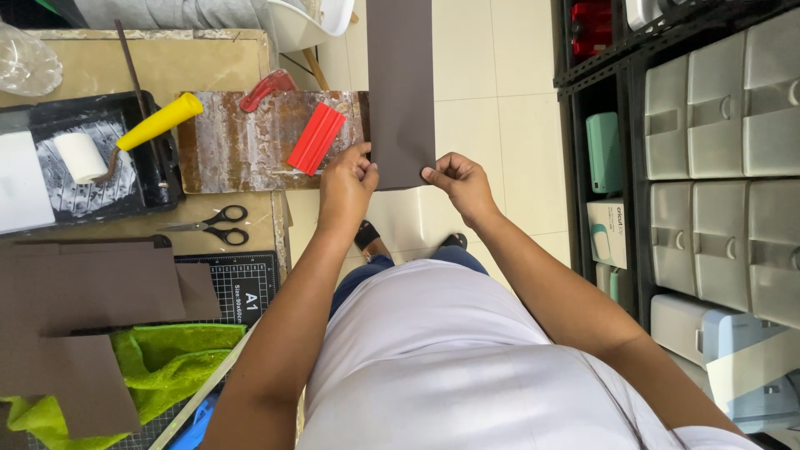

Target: A person is seen applying glue to cardboard pieces using a roller and then smoothing paper over them with a red scraper tool to ensure a flat finish.

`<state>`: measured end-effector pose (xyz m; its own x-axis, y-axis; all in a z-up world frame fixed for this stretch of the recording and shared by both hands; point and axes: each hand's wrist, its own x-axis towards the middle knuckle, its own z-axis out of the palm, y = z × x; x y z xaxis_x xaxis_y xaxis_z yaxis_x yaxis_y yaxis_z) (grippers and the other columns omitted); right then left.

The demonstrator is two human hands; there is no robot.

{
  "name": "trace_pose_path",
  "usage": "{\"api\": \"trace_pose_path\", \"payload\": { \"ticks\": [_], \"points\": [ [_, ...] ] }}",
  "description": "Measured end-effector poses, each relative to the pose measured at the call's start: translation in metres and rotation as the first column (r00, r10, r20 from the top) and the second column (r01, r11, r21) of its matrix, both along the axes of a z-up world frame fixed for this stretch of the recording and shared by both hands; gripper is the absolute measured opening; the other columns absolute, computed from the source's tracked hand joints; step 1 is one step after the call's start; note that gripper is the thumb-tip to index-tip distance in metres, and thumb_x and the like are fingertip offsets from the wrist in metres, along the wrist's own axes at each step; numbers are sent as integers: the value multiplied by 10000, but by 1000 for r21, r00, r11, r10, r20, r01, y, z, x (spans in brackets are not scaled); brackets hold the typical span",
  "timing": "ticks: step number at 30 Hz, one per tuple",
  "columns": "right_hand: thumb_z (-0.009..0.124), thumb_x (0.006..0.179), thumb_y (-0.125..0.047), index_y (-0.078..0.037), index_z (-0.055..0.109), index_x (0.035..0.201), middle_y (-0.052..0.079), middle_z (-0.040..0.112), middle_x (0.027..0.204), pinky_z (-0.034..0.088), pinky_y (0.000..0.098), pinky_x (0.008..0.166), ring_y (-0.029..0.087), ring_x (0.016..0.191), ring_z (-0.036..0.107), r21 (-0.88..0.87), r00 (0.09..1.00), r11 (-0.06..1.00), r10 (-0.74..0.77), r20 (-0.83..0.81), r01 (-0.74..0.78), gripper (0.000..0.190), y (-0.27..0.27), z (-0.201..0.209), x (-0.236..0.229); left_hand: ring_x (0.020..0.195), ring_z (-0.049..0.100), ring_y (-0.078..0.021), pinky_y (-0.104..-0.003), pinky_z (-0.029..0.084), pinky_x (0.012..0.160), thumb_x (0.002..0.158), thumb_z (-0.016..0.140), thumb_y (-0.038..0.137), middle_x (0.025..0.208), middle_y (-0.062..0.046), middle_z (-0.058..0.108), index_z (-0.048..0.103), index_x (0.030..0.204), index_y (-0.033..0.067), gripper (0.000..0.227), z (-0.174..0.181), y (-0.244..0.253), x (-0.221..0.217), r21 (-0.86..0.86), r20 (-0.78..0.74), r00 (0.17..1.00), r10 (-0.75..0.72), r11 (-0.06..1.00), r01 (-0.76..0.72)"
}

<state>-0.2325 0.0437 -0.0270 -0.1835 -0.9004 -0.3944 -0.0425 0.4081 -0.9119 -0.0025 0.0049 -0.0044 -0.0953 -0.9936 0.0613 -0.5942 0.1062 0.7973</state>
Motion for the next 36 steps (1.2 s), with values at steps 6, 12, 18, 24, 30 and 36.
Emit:
{"api": "trace_pose_path", "payload": {
  "ticks": [6,12,18,24,30,36],
  "points": [
    [821,887,-109,-99,713,861,20,703,726,533,213,775,73,748,657,-1,1000,1000,8,-16,-8,112,1,3,1,713,688,-201,-330,592,673,852,755,64,807,-22,716,732,1161,99,311,1,3,0,-32,22,1000,1,999,-1],
    [819,888,-105,-89,717,868,31,716,741,544,226,786,86,765,677,-9,1000,1000,8,-15,-8,105,0,0,0,828,705,-280,-402,620,765,836,762,54,953,-65,665,662,1281,105,458,18,4,-3,-71,96,995,7,998,0],
    [823,884,-115,-89,722,882,31,711,742,537,227,786,87,766,669,-6,1000,1000,17,-19,-17,104,2,4,3,1037,645,-309,-438,578,878,852,730,43,1104,-17,586,688,1233,212,418,20,11,-7,-157,322,944,-72,979,128],
    [820,883,-109,-78,723,897,44,715,753,541,240,792,103,778,683,-14,1000,1000,17,-12,-17,102,4,5,4,1092,546,-215,-349,475,908,910,713,110,983,71,640,785,997,271,197,-9,13,-6,-252,417,898,-137,932,259],
    [825,872,-110,-85,728,903,24,695,738,512,219,750,87,747,645,-6,1000,1000,9,-5,-9,105,3,9,3,1121,539,-224,-406,456,956,895,716,138,1041,66,620,750,1052,289,220,-3,6,0,-194,370,922,-112,961,195],
    [828,864,-107,-86,725,899,14,680,726,496,207,724,77,732,626,-5,1000,1000,13,-5,-13,110,3,8,4,987,656,-254,-402,521,878,831,765,57,968,44,636,737,1030,238,271,7,-5,9,-102,154,983,-102,988,119]
  ]
}}
